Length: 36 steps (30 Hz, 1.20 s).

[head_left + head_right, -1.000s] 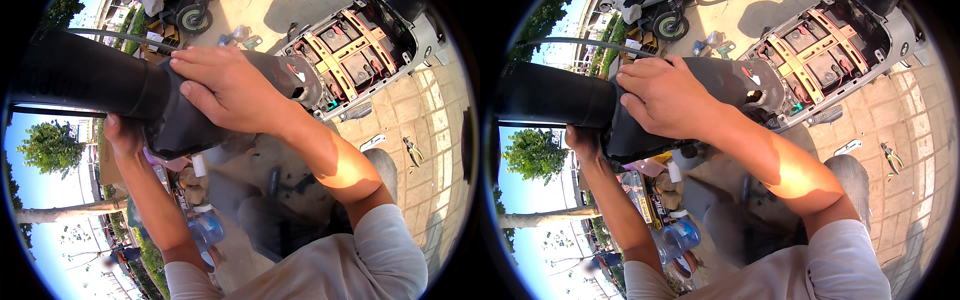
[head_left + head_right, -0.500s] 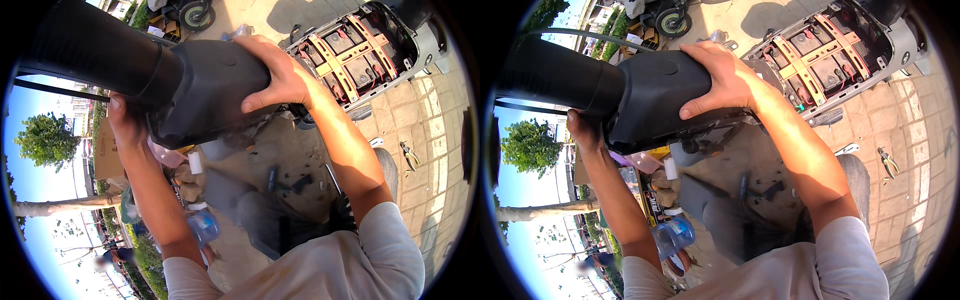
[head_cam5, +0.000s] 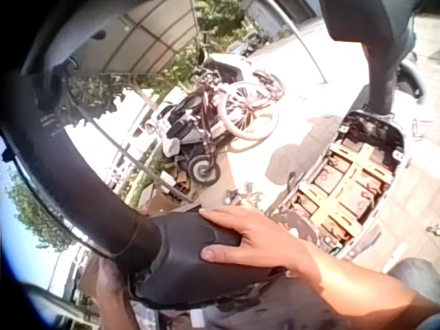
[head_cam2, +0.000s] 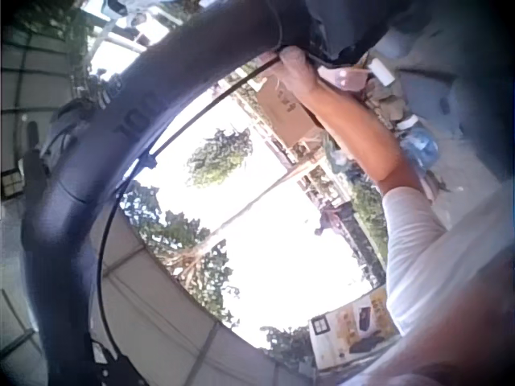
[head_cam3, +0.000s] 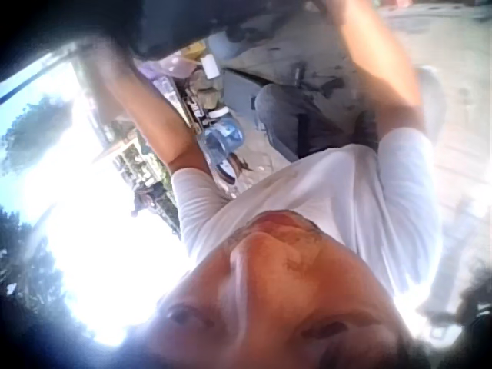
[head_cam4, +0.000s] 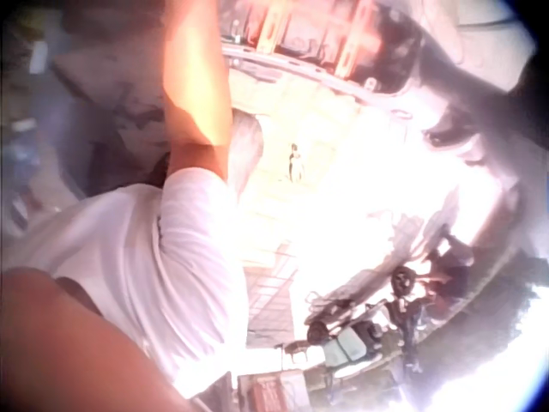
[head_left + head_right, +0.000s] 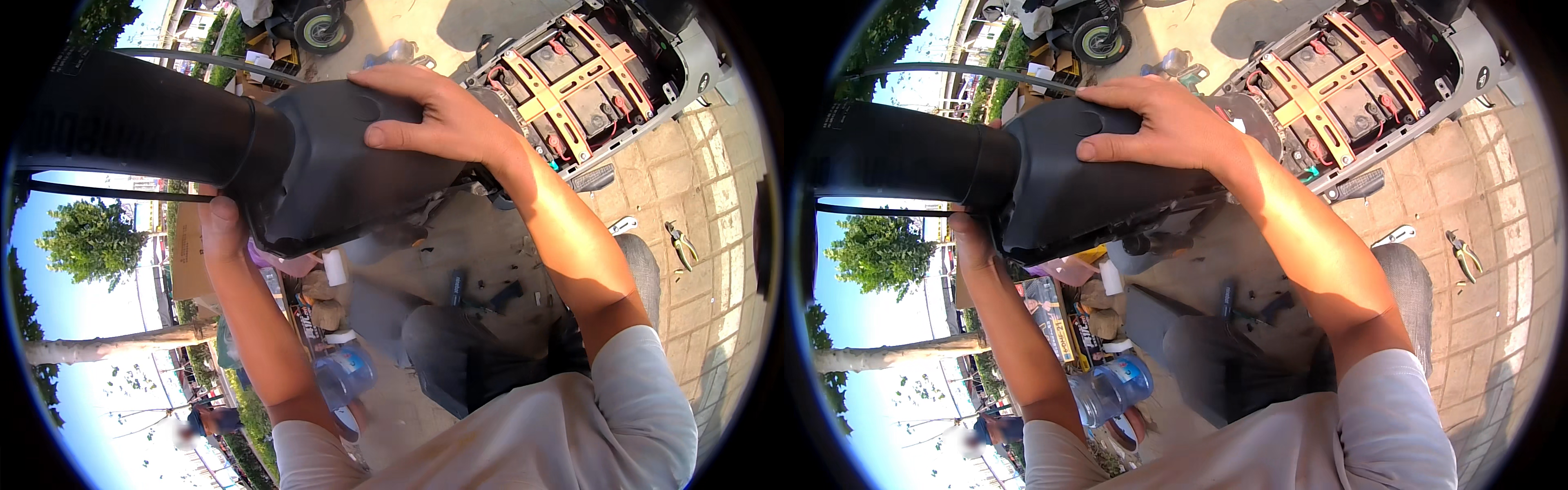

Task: The person is assembling the front bodywork of an electric scooter. They attach a black plastic cover to the steering column and use a screwdriver to secure it with screws. The person also handles a grey plastic panel, fitting it into place on the scooter's frame.

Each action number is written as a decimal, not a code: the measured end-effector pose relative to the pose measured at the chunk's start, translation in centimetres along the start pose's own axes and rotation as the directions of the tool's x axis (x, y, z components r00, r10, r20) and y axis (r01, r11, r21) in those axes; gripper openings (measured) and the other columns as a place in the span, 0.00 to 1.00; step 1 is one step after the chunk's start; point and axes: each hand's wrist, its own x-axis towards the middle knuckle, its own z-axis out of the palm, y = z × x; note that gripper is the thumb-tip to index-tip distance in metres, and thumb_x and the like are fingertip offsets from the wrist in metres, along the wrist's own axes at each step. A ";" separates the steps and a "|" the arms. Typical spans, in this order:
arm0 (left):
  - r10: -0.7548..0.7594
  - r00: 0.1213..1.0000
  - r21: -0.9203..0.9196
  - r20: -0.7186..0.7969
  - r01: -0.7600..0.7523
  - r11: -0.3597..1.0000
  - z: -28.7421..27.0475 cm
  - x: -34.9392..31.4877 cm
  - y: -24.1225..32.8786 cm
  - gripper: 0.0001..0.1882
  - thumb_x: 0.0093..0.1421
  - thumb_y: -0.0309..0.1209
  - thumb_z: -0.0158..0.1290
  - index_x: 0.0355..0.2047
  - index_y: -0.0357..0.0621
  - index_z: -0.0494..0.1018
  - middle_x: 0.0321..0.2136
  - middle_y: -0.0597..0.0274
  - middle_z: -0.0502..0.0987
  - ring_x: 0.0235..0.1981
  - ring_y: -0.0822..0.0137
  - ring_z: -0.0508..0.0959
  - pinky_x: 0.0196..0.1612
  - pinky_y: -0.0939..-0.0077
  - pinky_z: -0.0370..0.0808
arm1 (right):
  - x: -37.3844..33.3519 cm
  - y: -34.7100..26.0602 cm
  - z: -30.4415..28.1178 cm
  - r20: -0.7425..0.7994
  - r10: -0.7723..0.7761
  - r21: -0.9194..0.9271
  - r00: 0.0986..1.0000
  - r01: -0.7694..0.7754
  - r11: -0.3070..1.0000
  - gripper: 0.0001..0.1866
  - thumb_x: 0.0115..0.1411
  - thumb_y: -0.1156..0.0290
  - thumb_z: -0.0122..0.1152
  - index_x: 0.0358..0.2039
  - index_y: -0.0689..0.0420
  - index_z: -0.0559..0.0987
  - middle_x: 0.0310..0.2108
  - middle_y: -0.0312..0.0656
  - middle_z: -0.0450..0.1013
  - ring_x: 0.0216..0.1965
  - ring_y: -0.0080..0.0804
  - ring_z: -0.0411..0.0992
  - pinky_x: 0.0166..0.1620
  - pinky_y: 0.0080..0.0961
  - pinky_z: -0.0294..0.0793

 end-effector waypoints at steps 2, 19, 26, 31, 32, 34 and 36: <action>0.040 0.998 0.176 0.040 -0.046 0.983 0.9 -0.1 0.5 0.62 0.38 0.63 0.70 0.66 0.36 0.60 0.66 0.42 0.60 0.64 0.51 0.66 0.66 0.56 0.64 | 0.2 -0.2 0.0 -0.002 -0.080 0.029 0.997 0.080 0.996 0.34 0.54 0.54 0.71 0.56 0.62 0.75 0.53 0.50 0.73 0.57 0.43 0.69 0.60 0.33 0.65; -0.008 0.993 0.076 -0.114 0.016 0.997 0.8 -0.2 0.7 0.46 0.36 0.35 0.73 0.57 0.34 0.69 0.51 0.52 0.76 0.52 0.58 0.77 0.59 0.63 0.71 | -5.1 11.2 -7.1 -0.306 0.731 -0.279 0.610 -0.791 0.544 0.36 0.54 0.41 0.65 0.41 0.68 0.81 0.35 0.53 0.80 0.38 0.41 0.79 0.46 0.33 0.75; -0.001 0.990 0.109 -0.139 0.016 0.994 0.4 -0.4 0.2 0.47 0.40 0.39 0.71 0.60 0.33 0.66 0.53 0.50 0.74 0.53 0.58 0.76 0.59 0.63 0.70 | -5.0 10.8 -7.7 -0.373 0.760 -0.200 0.532 -0.846 0.494 0.34 0.49 0.38 0.63 0.41 0.57 0.84 0.41 0.50 0.81 0.46 0.43 0.78 0.52 0.35 0.73; 0.031 0.981 0.154 -0.192 -0.001 0.988 -0.9 -0.8 -0.8 0.46 0.43 0.43 0.69 0.59 0.32 0.66 0.51 0.52 0.75 0.52 0.58 0.76 0.57 0.64 0.70 | -6.3 9.7 -4.5 -0.454 0.738 -0.205 0.499 -0.865 0.458 0.38 0.48 0.36 0.58 0.38 0.62 0.83 0.38 0.56 0.80 0.47 0.51 0.76 0.55 0.40 0.69; 0.050 0.978 0.182 -0.203 -0.013 0.983 -1.2 -0.7 -1.1 0.46 0.46 0.46 0.67 0.60 0.32 0.65 0.52 0.51 0.74 0.52 0.57 0.75 0.57 0.64 0.70 | -6.5 9.7 -4.2 -0.484 0.703 -0.203 0.522 -0.848 0.489 0.38 0.48 0.35 0.56 0.38 0.63 0.83 0.37 0.56 0.80 0.46 0.52 0.76 0.55 0.40 0.69; 0.044 0.977 0.176 -0.208 -0.007 0.984 -1.8 -0.5 -1.5 0.47 0.50 0.54 0.62 0.61 0.32 0.63 0.54 0.51 0.72 0.53 0.57 0.74 0.57 0.63 0.70 | -6.7 9.7 -3.7 -0.416 0.708 -0.269 0.570 -0.821 0.503 0.39 0.50 0.35 0.53 0.38 0.63 0.83 0.35 0.57 0.80 0.46 0.55 0.74 0.56 0.42 0.67; -0.040 0.961 0.115 -0.275 0.074 0.991 -2.1 -0.3 -1.7 0.49 0.53 0.62 0.55 0.62 0.33 0.61 0.57 0.50 0.70 0.55 0.57 0.73 0.57 0.63 0.70 | -6.6 9.7 -3.5 -0.364 0.750 -0.331 0.552 -0.830 0.449 0.41 0.53 0.33 0.48 0.40 0.63 0.82 0.41 0.58 0.78 0.52 0.56 0.70 0.57 0.47 0.65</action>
